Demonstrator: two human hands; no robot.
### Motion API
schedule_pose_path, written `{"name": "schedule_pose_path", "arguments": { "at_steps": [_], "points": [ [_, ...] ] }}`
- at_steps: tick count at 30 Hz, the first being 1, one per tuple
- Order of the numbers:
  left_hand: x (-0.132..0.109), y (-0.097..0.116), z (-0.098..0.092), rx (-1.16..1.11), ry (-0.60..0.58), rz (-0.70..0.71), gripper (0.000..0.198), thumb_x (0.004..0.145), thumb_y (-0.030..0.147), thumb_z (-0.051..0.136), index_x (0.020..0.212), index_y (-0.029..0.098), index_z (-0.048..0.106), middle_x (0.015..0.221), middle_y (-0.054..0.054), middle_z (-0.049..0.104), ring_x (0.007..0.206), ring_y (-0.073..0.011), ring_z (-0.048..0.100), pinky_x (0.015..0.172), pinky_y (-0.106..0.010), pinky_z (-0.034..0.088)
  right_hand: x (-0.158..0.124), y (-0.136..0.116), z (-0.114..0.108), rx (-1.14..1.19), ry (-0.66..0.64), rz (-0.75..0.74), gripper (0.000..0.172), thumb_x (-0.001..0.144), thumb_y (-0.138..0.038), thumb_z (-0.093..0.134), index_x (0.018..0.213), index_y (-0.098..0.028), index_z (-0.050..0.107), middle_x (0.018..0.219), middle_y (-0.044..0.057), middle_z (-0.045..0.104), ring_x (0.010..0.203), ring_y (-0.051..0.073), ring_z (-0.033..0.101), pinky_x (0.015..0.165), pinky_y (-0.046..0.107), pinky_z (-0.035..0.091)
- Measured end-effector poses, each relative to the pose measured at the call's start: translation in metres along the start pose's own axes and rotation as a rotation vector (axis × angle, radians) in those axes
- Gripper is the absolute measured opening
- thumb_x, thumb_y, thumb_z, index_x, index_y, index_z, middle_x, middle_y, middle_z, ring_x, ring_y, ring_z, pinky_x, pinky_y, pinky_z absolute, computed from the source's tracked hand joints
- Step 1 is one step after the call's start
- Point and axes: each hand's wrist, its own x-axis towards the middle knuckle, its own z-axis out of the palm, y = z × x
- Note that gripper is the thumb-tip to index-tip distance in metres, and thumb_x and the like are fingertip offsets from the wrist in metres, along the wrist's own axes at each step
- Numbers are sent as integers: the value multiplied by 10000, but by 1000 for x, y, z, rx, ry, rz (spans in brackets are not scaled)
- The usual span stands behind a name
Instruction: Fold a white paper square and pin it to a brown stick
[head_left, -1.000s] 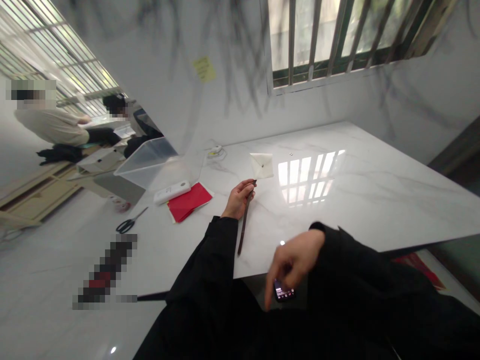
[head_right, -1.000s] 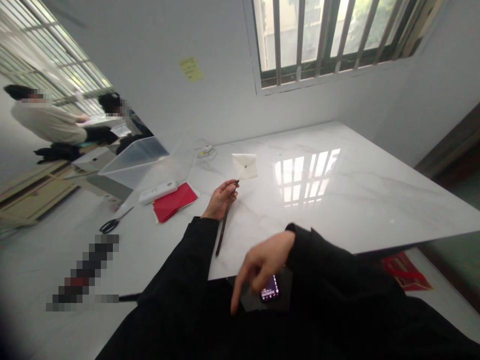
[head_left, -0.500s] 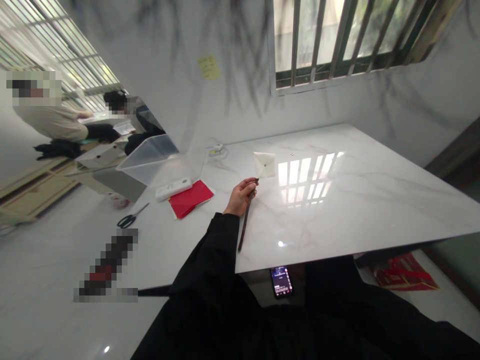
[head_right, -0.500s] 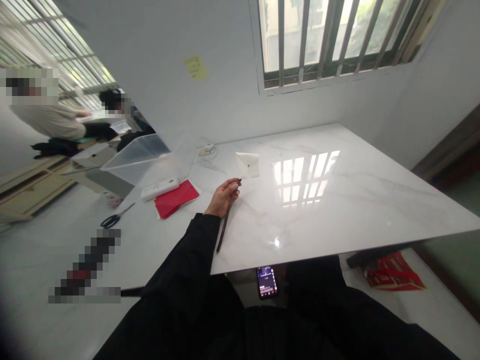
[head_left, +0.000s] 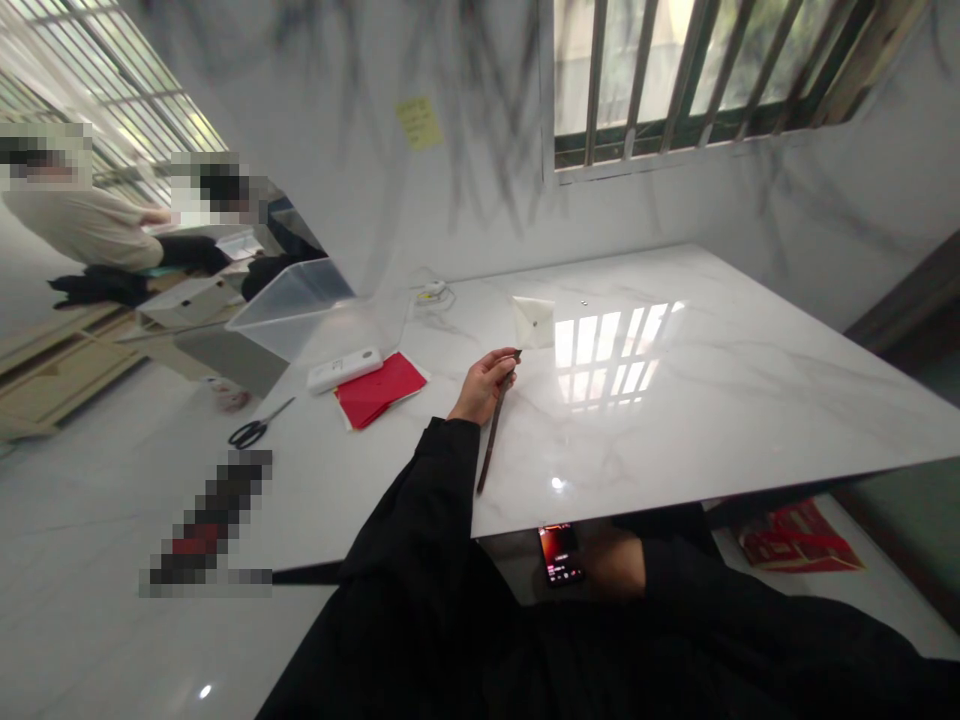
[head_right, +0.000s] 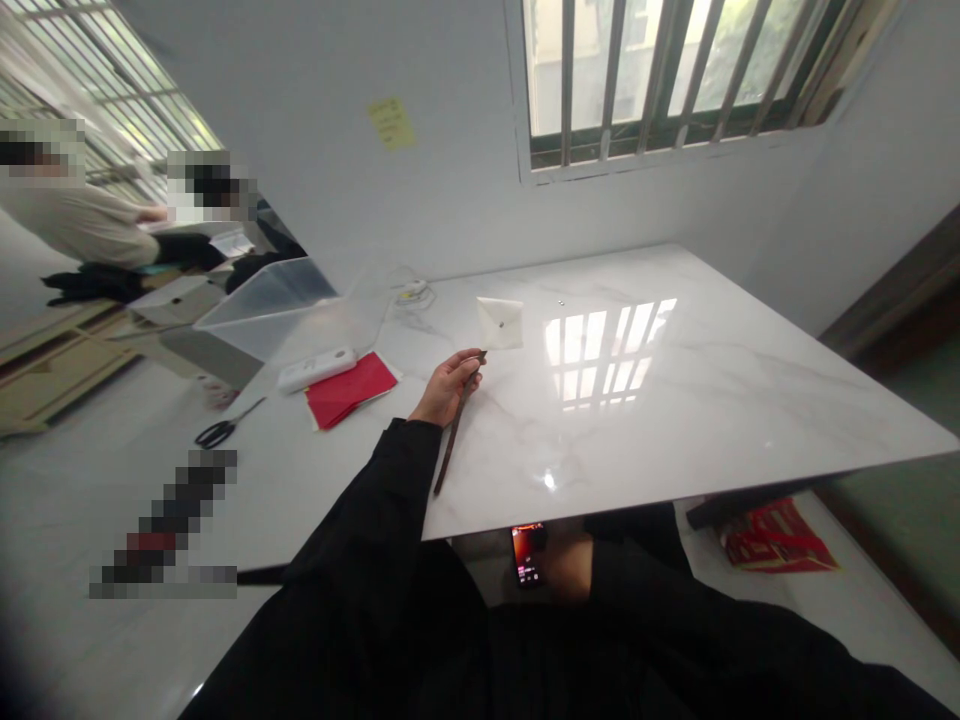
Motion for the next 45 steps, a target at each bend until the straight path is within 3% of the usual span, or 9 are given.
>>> {"name": "schedule_pose_path", "arguments": {
  "at_steps": [6,12,14,18,26,33,39,41,45],
  "points": [
    [0,0,0,-7,-20,0,502,632,328,928,1048,150,710,940,-35,721,658,-65,595,630,-214,446,-42,-32,-104,192,-181,-364,380,949,-396,651,1268,-206,728,723,-10,620,611,114,542,632,244,435],
    [-2,2,0,1,-39,-22,512,613,343,942,1034,154,720,926,-33,723,659,-70,597,637,-216,447,-8,50,-213,145,1075,-154,372,898,-236,582,1249,-163,680,600,-85,383,562,111,339,599,250,312],
    [-2,2,0,12,-42,-19,504,603,348,948,1014,154,729,915,-35,723,673,-75,598,648,-218,452,10,89,-223,81,1339,-30,405,851,-181,539,1229,-152,679,579,-89,369,551,119,343,633,263,335],
    [-2,0,1,73,-82,-5,472,603,346,949,985,152,752,901,-42,724,687,-82,589,658,-225,458,24,133,-220,44,1388,130,502,787,-165,521,1268,-137,663,560,-81,422,543,140,408,667,278,371],
    [0,-4,0,230,-166,-1,410,654,345,916,995,163,778,923,-55,727,690,-93,570,616,-234,418,12,115,-221,-124,1434,176,750,802,-166,493,1551,-158,452,625,-44,555,560,159,478,697,283,434],
    [-1,-1,1,155,-114,22,437,624,349,934,979,154,768,893,-50,723,670,-93,566,624,-238,443,9,125,-219,-125,1112,452,219,788,-179,595,783,-182,814,721,85,696,695,188,573,693,289,403],
    [-1,2,2,108,-87,9,456,607,336,939,975,148,745,887,-42,723,656,-91,570,645,-248,458,8,117,-212,32,1041,292,227,791,-188,570,762,-148,791,580,11,559,594,132,458,607,264,329],
    [-1,2,2,97,-72,4,469,607,342,937,988,152,740,891,-41,724,655,-90,575,643,-246,457,5,97,-203,213,757,91,224,801,-214,568,809,-130,776,518,-43,452,524,103,360,551,244,284],
    [-1,2,1,82,-60,-4,476,605,343,936,991,152,734,894,-38,722,655,-85,577,643,-239,455,-10,31,-161,493,-281,-329,246,827,-302,688,948,-104,771,602,-39,545,532,85,418,534,210,335]
  ]
}}
